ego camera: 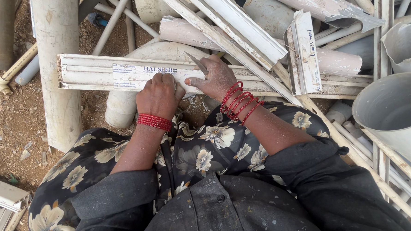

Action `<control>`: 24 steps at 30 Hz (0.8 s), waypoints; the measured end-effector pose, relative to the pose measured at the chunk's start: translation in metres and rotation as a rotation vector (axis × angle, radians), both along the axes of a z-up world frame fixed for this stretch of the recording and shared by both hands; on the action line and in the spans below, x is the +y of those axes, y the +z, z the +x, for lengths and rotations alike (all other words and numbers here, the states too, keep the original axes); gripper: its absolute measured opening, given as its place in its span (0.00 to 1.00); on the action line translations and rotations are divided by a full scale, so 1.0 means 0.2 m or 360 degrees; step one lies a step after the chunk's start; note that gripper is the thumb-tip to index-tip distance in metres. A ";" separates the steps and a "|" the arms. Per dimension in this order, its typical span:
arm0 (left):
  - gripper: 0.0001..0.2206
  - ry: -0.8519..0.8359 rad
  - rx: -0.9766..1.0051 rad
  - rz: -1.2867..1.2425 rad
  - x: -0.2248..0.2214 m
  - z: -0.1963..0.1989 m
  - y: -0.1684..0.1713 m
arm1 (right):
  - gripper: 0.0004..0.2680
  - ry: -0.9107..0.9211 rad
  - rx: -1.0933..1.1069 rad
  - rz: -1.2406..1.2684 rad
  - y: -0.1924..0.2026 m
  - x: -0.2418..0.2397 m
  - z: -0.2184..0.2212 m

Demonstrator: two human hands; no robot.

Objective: The person uses a knife to peel and scrape protective film and labels from pieces of white plastic trim. They hold the trim pieces on their lap and use the knife blade to lift and remove the material while sitting near a pile of PVC scraps.

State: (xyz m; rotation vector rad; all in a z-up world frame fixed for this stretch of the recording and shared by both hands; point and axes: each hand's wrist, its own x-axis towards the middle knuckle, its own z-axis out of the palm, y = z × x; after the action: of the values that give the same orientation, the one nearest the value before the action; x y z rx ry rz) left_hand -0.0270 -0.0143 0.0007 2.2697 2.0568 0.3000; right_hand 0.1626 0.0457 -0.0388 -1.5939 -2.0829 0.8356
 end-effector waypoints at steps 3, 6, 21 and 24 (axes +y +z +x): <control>0.17 0.0026 -0.0064 -0.0087 0.01 -0.03 0.00 | 0.25 -0.0033 -0.0026 -0.0006 0.01 0.00 -0.01; 0.16 0.0083 -0.0221 -0.0209 0.00 -0.06 0.00 | 0.25 -0.0063 -0.0038 -0.0106 0.02 -0.01 -0.02; 0.10 0.0067 -0.1047 0.0294 -0.13 -0.32 0.29 | 0.29 0.0051 0.0052 -0.0153 0.00 0.03 0.01; 0.16 -0.0080 -0.0766 0.0093 -0.08 -0.15 0.10 | 0.30 0.0009 -0.0041 -0.0188 0.00 0.03 0.00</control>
State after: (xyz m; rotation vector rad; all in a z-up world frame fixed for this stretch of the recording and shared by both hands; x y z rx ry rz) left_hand -0.0564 -0.0299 0.0208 2.0148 1.7583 0.8197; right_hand 0.1630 0.0510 -0.0394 -1.6679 -2.0918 0.9610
